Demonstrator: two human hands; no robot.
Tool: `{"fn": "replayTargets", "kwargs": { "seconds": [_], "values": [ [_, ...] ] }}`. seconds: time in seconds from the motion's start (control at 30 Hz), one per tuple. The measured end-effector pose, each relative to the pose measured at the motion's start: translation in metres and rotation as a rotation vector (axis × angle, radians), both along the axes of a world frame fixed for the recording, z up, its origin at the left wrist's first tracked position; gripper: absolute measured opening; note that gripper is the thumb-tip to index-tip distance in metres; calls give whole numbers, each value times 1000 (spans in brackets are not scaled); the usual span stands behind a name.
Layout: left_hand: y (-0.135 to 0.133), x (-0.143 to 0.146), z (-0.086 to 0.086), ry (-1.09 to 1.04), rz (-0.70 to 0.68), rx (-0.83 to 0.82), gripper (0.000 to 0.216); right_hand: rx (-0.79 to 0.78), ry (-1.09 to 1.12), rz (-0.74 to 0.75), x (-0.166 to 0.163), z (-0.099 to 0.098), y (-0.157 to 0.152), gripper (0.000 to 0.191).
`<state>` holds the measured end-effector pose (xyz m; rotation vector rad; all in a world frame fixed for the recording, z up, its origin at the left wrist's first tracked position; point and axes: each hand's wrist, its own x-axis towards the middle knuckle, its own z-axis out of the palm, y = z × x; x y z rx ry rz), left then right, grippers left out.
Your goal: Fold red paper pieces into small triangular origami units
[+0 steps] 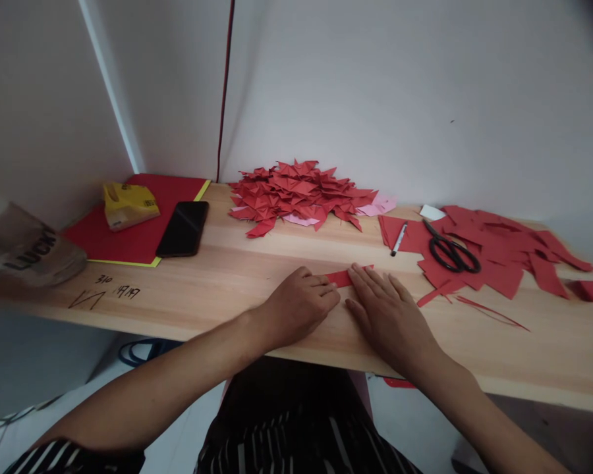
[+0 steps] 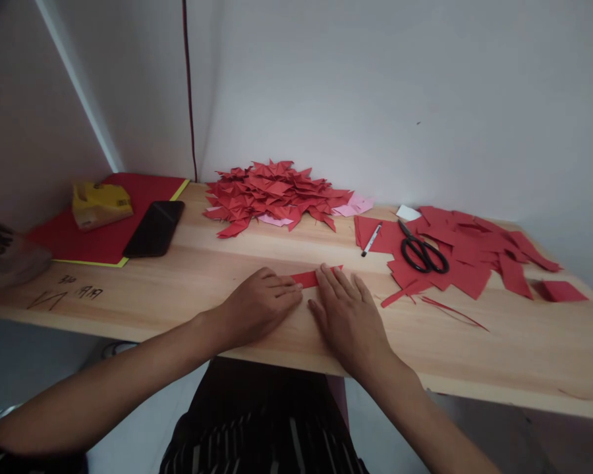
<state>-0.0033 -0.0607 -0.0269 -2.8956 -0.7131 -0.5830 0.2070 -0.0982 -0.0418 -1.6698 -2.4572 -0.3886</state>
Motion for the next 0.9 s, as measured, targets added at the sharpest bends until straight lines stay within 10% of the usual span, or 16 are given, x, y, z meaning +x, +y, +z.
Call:
{"fn": "replayTargets", "kwargs": {
  "seconds": [0.9],
  "values": [
    [-1,1,1,-15,4,-33,21,-4,33,31,-20,11,-5,46]
  ]
}}
